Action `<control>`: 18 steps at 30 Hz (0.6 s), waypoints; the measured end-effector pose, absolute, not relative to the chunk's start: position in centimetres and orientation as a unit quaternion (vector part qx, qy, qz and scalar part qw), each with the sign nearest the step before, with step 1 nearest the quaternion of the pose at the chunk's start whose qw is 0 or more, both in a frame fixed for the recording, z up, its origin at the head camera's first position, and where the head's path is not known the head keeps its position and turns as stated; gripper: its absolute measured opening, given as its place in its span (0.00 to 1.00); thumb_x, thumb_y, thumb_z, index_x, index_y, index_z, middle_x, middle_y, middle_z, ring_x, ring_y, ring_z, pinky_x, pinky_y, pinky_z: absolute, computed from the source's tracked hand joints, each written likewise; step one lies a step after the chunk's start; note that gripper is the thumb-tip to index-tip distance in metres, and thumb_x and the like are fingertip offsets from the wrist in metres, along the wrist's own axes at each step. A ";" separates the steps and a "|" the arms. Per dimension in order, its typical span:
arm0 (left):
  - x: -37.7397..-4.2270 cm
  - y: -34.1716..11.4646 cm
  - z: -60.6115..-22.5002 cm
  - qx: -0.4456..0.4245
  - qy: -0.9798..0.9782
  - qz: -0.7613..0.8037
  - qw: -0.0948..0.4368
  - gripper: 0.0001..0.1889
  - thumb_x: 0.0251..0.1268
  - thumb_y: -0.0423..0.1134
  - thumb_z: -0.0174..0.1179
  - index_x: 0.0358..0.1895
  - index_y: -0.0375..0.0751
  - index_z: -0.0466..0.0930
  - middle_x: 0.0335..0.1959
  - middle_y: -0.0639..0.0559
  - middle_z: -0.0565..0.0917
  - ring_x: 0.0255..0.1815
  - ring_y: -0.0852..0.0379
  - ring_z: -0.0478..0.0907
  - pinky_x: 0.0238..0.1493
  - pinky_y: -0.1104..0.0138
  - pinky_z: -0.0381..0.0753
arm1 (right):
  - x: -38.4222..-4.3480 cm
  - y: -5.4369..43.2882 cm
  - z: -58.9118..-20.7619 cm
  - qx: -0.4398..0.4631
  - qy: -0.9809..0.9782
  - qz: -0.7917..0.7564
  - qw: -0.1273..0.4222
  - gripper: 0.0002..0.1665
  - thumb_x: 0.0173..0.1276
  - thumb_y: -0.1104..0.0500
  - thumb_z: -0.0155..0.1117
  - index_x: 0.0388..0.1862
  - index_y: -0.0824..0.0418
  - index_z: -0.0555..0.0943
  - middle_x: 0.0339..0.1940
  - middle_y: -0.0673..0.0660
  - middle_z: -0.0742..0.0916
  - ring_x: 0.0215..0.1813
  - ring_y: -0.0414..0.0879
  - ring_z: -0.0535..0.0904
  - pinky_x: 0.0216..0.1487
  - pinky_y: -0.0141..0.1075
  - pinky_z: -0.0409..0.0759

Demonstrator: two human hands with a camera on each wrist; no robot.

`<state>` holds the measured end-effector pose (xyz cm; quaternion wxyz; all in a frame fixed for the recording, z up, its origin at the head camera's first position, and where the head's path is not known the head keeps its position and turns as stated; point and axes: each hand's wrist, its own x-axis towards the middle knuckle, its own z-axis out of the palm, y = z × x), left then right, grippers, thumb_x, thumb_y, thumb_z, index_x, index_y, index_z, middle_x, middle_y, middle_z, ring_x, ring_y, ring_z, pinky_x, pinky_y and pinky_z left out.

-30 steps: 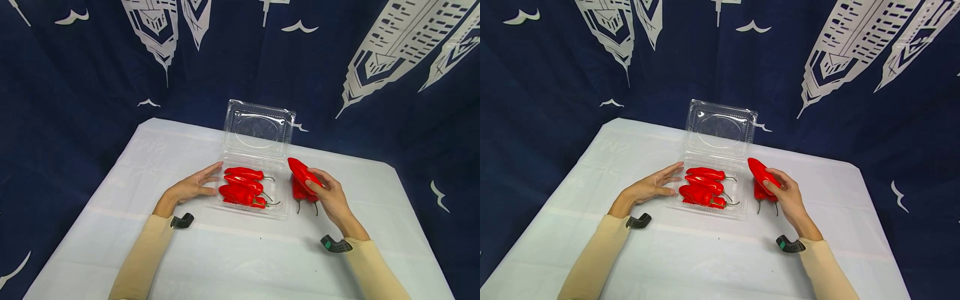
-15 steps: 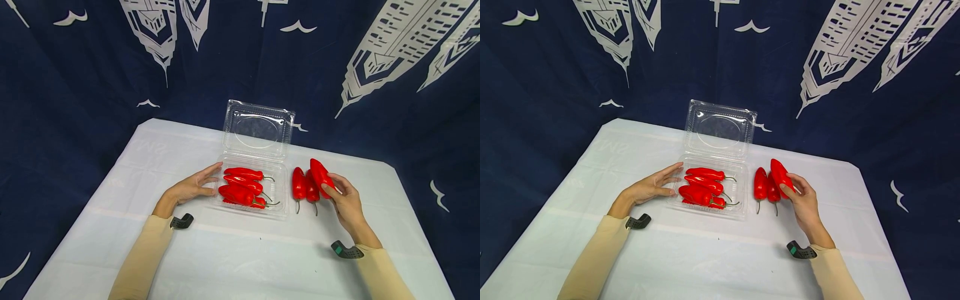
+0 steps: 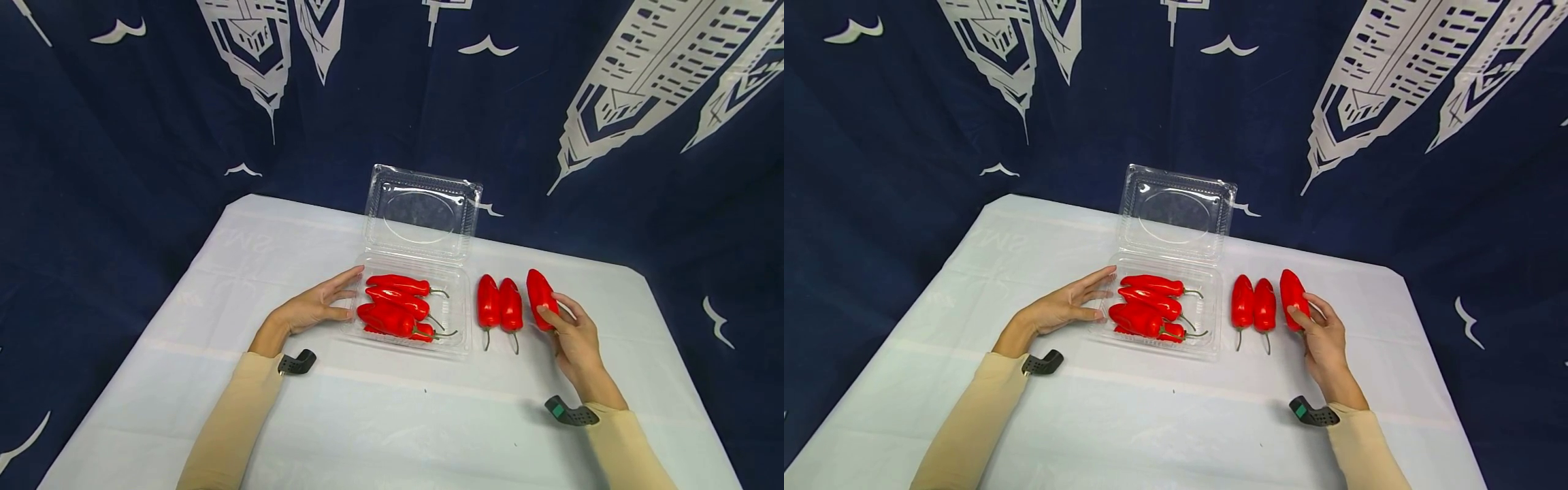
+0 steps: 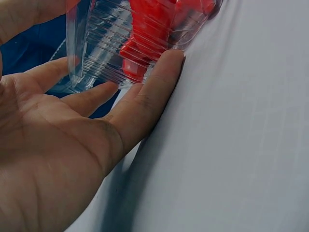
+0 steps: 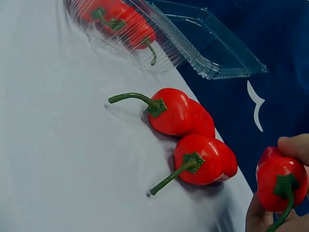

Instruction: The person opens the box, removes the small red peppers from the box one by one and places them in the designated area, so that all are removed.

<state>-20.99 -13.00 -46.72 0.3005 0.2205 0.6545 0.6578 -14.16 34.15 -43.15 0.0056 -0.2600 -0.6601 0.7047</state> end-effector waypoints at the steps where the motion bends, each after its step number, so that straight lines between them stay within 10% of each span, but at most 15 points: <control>1: -21.0 -13.0 -46.7 0.220 0.655 0.657 0.301 0.49 0.65 0.24 0.62 0.82 0.52 0.43 0.83 0.46 0.44 0.80 0.38 0.51 0.60 0.66 0.78 | -14.2 34.2 -43.2 -0.265 -0.660 0.703 0.005 0.42 0.64 0.51 0.73 0.75 0.41 0.67 0.74 0.52 0.68 0.66 0.41 0.65 0.54 0.19 0.77; 7: -21.1 -13.0 -46.7 0.219 0.660 0.653 0.300 0.49 0.64 0.24 0.62 0.82 0.53 0.44 0.83 0.47 0.44 0.80 0.39 0.51 0.62 0.64 0.78 | -14.6 34.2 -43.8 -0.287 -0.657 0.697 -0.004 0.40 0.69 0.53 0.69 0.77 0.38 0.65 0.83 0.49 0.58 0.75 0.43 0.57 0.76 0.31 0.60; 18: -21.0 -12.9 -46.6 0.219 0.662 0.652 0.298 0.49 0.64 0.24 0.62 0.82 0.52 0.44 0.84 0.48 0.43 0.80 0.39 0.51 0.63 0.63 0.77 | -15.8 34.1 -44.8 -0.301 -0.658 0.690 -0.022 0.37 0.72 0.57 0.65 0.77 0.44 0.66 0.81 0.48 0.61 0.72 0.40 0.60 0.77 0.30 0.58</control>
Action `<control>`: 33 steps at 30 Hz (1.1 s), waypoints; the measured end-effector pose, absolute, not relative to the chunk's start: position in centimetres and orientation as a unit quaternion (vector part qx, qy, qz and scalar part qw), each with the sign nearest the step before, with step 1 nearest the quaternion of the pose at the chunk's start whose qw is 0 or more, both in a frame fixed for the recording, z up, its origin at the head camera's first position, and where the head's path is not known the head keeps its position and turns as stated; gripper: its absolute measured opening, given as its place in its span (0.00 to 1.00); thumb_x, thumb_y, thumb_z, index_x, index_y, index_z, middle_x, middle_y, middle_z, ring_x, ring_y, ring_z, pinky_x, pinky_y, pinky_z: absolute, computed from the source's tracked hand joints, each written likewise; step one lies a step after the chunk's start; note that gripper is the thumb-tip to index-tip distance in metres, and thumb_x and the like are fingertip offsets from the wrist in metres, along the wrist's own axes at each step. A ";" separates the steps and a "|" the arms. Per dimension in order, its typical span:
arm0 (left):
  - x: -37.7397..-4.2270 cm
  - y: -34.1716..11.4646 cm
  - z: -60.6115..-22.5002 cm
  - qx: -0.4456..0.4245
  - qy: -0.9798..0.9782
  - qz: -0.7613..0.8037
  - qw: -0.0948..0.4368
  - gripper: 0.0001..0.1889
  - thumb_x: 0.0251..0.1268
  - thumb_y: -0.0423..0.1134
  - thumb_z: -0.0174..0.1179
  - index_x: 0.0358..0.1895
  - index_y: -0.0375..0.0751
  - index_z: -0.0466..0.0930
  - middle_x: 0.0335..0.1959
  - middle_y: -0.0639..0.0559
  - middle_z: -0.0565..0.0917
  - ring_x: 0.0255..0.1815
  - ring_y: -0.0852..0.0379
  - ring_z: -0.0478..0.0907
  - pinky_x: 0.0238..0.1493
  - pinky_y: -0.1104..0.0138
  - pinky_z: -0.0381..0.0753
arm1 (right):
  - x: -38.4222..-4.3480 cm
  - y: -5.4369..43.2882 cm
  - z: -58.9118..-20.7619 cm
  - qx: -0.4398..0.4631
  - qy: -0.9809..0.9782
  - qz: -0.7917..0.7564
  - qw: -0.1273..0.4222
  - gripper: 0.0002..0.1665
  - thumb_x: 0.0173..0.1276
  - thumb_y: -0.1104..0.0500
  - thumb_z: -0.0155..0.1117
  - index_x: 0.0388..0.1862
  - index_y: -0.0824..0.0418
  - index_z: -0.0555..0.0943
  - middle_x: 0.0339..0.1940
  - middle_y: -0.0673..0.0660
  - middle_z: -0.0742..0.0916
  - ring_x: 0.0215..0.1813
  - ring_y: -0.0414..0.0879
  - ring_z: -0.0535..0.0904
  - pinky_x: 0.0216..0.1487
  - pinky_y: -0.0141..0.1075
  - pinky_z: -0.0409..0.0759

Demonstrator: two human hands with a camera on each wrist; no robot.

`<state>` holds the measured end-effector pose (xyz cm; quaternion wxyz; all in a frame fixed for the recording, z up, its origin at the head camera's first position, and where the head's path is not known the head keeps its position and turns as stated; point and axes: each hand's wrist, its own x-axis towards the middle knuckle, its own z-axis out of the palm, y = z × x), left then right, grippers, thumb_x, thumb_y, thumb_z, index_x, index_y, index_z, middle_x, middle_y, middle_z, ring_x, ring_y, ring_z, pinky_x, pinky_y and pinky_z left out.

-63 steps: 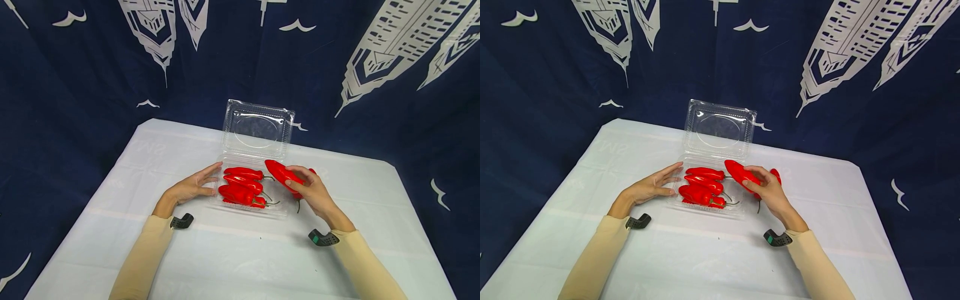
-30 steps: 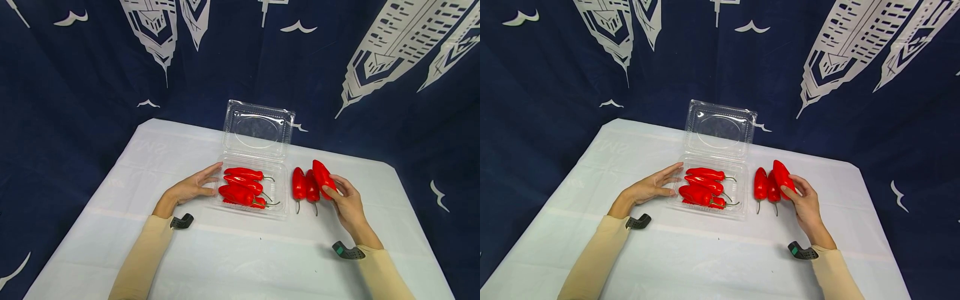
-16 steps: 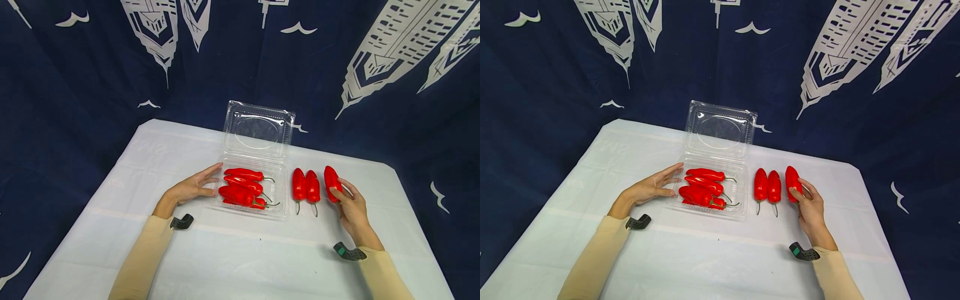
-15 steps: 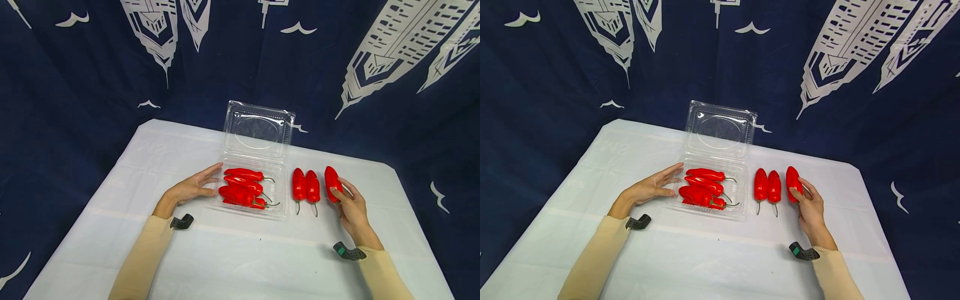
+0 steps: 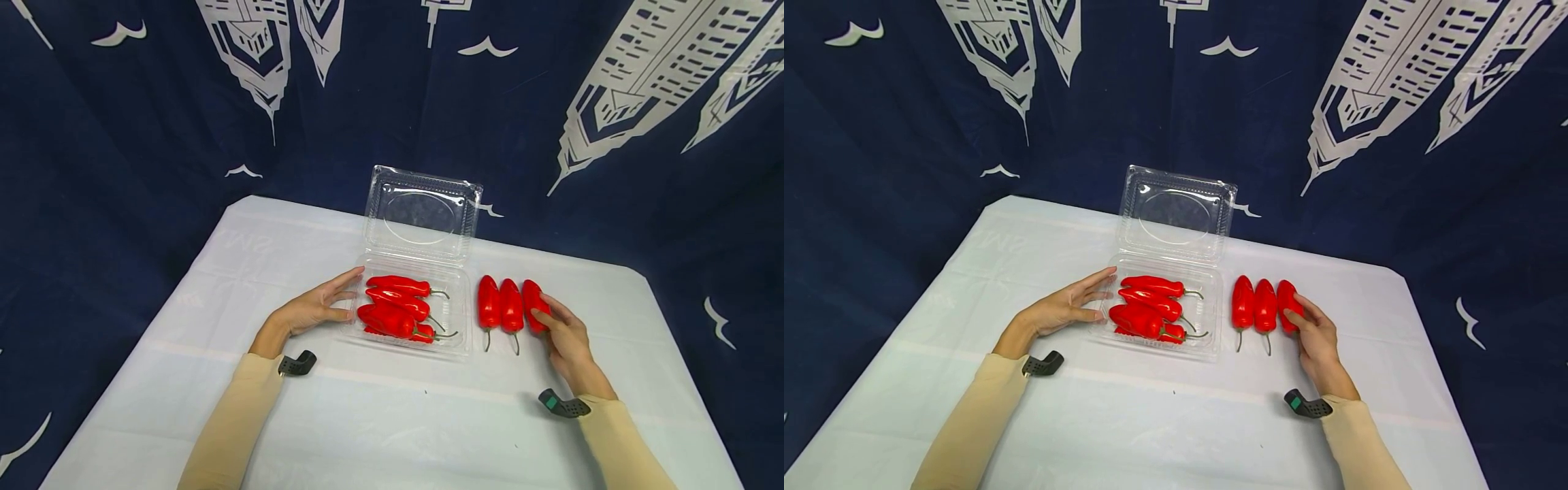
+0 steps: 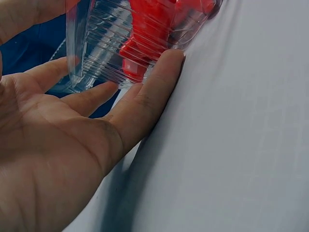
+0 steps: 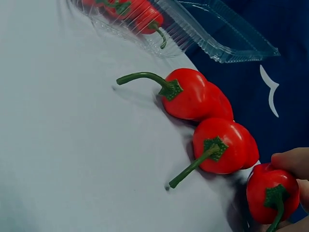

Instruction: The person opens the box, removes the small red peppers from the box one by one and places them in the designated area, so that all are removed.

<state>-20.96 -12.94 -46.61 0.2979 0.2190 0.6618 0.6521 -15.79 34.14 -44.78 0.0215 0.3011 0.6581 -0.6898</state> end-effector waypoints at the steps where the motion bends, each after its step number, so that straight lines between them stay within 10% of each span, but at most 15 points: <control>1: -20.9 -12.9 -46.6 0.219 0.661 0.653 0.298 0.49 0.64 0.24 0.62 0.82 0.52 0.43 0.84 0.48 0.43 0.80 0.39 0.51 0.62 0.64 0.77 | -15.9 34.1 -44.8 0.301 0.660 -0.688 0.021 0.37 0.72 0.58 0.65 0.77 0.44 0.66 0.81 0.48 0.61 0.72 0.41 0.60 0.77 0.30 0.58; 33: -21.1 -13.0 -47.0 0.221 0.660 0.654 0.296 0.49 0.64 0.23 0.61 0.82 0.53 0.44 0.84 0.50 0.43 0.80 0.39 0.50 0.63 0.63 0.77 | -15.7 34.7 -45.7 0.259 0.734 -0.628 0.026 0.32 0.80 0.57 0.50 0.80 0.46 0.60 0.83 0.52 0.58 0.78 0.47 0.56 0.78 0.37 0.57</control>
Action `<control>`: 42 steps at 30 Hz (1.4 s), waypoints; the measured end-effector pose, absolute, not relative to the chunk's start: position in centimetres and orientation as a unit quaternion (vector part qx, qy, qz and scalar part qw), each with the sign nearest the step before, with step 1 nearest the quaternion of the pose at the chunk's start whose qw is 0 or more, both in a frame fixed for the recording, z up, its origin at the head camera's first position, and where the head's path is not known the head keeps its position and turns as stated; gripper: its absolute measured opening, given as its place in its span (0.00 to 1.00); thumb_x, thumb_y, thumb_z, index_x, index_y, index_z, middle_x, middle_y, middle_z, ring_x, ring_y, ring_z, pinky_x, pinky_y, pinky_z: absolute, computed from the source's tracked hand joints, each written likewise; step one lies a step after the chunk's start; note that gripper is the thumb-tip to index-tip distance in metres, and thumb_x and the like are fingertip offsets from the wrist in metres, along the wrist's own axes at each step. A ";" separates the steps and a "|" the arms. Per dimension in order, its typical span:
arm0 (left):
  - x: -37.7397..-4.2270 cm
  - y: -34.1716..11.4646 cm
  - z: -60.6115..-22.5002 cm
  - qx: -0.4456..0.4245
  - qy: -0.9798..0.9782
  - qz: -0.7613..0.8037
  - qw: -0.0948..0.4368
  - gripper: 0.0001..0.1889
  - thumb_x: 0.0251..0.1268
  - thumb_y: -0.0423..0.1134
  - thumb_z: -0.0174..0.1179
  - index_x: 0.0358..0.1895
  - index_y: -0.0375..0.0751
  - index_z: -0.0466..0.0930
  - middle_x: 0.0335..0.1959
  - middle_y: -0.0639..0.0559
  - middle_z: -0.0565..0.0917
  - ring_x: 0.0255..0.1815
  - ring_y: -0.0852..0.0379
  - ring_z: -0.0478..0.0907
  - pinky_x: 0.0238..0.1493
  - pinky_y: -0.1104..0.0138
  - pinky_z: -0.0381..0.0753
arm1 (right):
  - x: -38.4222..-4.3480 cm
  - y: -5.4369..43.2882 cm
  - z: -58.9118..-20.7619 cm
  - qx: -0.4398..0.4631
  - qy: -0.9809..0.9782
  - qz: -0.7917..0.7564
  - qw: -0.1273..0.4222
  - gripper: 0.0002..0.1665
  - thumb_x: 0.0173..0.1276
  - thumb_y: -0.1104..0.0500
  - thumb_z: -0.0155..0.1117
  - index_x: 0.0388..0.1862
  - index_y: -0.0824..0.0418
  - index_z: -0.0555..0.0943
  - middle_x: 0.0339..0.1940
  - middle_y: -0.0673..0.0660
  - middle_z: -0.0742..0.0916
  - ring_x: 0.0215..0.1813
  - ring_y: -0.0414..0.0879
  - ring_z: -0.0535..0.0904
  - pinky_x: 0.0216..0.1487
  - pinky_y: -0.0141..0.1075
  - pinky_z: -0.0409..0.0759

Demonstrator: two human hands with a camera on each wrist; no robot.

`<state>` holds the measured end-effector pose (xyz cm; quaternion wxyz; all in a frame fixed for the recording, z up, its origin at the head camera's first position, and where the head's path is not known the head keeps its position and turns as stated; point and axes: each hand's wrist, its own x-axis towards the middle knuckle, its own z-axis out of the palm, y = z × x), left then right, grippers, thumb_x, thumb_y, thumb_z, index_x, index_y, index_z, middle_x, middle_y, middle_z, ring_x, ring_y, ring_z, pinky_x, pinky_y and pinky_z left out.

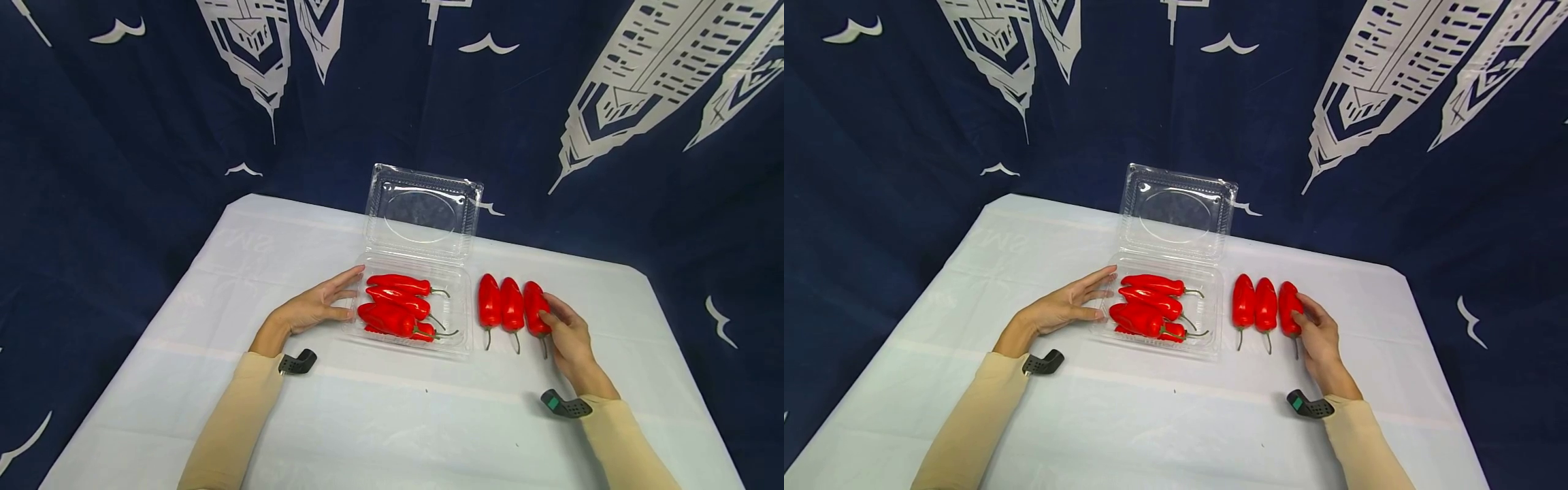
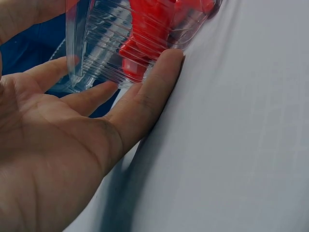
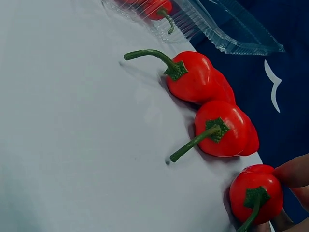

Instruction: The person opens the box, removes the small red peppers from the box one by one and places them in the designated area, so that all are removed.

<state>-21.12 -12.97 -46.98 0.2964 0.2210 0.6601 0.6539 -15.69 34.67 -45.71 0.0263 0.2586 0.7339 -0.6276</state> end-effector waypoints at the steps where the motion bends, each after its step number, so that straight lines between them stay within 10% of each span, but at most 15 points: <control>1: -21.1 -13.0 -47.0 0.220 0.660 0.654 0.297 0.49 0.64 0.23 0.61 0.82 0.53 0.44 0.84 0.50 0.43 0.80 0.39 0.50 0.63 0.63 0.77 | -15.7 34.6 -45.7 0.258 0.736 -0.625 0.027 0.32 0.80 0.57 0.50 0.80 0.46 0.60 0.83 0.52 0.58 0.78 0.47 0.56 0.78 0.37 0.57; 42: -21.1 -13.0 -47.0 0.220 0.659 0.655 0.296 0.49 0.64 0.24 0.62 0.82 0.53 0.44 0.84 0.51 0.43 0.80 0.39 0.50 0.62 0.64 0.77 | -15.6 33.7 -43.0 0.243 0.781 -0.575 -0.015 0.32 0.79 0.56 0.48 0.80 0.46 0.60 0.83 0.54 0.59 0.76 0.53 0.60 0.80 0.50 0.55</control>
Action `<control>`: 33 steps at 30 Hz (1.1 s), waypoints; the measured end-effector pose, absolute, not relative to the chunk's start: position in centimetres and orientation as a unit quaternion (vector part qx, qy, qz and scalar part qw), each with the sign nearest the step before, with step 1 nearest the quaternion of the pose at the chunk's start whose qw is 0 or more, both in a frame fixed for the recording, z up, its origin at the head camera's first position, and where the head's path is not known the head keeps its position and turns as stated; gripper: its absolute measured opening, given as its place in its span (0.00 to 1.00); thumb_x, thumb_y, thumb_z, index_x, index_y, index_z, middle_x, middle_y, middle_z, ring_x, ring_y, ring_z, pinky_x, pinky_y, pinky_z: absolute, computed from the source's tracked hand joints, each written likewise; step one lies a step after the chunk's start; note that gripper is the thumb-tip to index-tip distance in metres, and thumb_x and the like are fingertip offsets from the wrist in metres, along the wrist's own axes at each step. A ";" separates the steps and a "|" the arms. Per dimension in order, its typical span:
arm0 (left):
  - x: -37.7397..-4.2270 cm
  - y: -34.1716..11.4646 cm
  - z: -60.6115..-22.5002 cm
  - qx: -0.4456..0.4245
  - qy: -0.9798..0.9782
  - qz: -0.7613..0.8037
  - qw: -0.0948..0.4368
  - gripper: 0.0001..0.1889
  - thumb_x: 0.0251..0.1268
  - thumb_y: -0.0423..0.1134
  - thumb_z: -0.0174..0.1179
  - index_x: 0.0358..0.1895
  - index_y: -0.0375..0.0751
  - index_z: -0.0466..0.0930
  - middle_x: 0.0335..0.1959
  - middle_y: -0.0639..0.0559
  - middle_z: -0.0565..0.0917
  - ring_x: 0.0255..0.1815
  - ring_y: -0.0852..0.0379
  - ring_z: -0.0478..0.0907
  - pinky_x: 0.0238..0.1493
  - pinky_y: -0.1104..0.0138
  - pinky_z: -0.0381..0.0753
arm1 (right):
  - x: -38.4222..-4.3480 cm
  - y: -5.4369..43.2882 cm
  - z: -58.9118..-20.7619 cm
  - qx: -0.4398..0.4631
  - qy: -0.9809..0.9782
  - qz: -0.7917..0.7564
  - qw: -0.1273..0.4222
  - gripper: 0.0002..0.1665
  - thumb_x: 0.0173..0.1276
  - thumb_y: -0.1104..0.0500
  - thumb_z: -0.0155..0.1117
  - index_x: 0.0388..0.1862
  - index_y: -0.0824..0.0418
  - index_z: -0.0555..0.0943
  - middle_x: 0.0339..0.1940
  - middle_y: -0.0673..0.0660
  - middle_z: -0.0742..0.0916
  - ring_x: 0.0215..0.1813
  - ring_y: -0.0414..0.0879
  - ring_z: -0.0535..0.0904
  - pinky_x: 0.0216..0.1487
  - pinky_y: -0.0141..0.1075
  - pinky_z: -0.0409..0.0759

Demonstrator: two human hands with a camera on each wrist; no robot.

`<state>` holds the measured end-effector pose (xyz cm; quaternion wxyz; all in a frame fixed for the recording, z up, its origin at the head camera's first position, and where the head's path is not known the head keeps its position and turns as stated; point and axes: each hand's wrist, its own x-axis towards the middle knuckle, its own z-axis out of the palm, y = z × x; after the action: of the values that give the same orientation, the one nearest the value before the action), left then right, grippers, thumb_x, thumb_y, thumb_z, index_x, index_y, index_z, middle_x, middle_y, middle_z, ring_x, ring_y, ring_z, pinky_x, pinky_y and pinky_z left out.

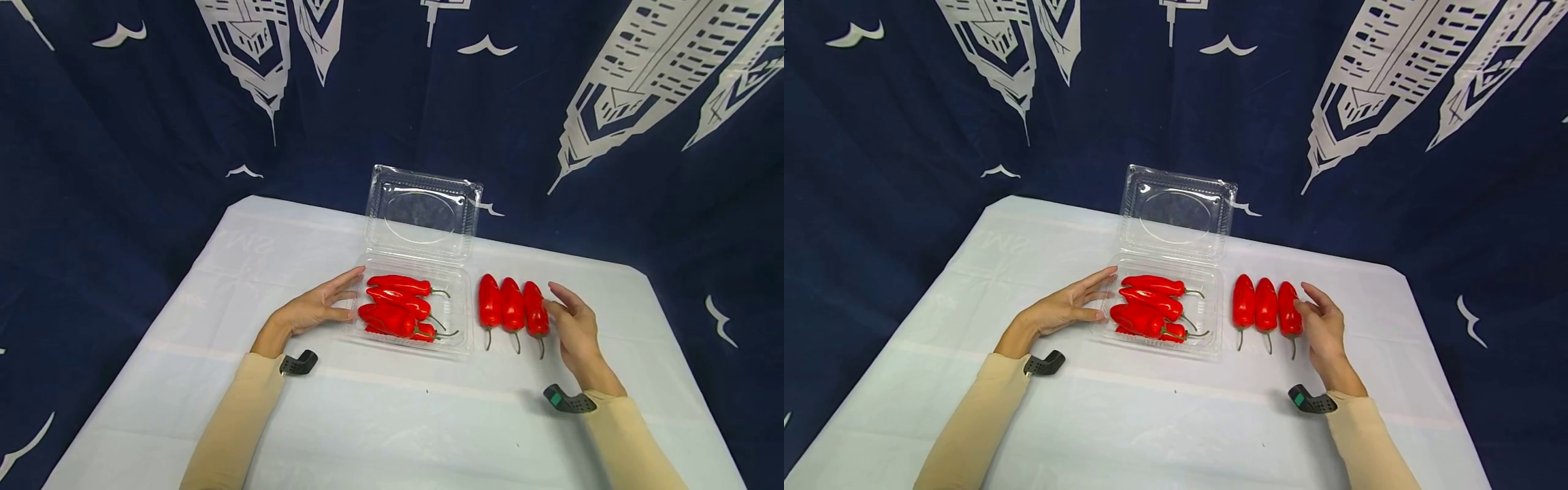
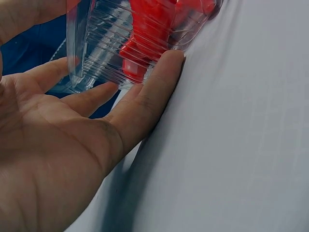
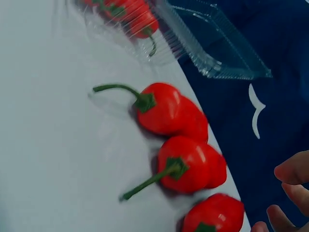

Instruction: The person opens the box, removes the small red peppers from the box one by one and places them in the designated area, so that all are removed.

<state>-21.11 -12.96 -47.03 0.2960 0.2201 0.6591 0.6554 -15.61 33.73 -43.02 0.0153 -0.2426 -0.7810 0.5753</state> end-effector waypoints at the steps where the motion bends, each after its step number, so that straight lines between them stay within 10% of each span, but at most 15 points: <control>1: -21.1 -13.0 -47.0 0.220 0.659 0.655 0.296 0.49 0.64 0.23 0.62 0.82 0.53 0.44 0.84 0.51 0.43 0.80 0.39 0.50 0.62 0.64 0.77 | -15.6 33.5 -42.8 -0.237 -0.782 0.576 0.018 0.32 0.79 0.56 0.48 0.80 0.46 0.60 0.83 0.54 0.59 0.76 0.53 0.61 0.80 0.51 0.55; 22: -21.1 -13.0 -46.9 0.223 0.655 0.658 0.297 0.49 0.64 0.23 0.61 0.82 0.52 0.44 0.84 0.51 0.42 0.81 0.39 0.49 0.65 0.59 0.75 | -15.5 26.9 -38.7 -0.049 -0.838 0.542 -0.022 0.30 0.77 0.56 0.58 0.75 0.57 0.68 0.71 0.60 0.72 0.61 0.43 0.72 0.71 0.53 0.70; 33: -21.2 -13.0 -47.0 0.217 0.662 0.653 0.299 0.49 0.64 0.24 0.62 0.82 0.53 0.45 0.84 0.52 0.44 0.80 0.40 0.51 0.66 0.58 0.75 | -16.4 23.3 -38.5 0.034 -0.845 0.529 -0.071 0.24 0.74 0.61 0.60 0.67 0.61 0.75 0.64 0.61 0.81 0.52 0.39 0.81 0.53 0.25 0.80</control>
<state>-21.22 -12.99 -47.00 0.2989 0.2167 0.6615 0.6527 -16.45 23.33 -38.51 -0.0707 0.0343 -0.8448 0.5293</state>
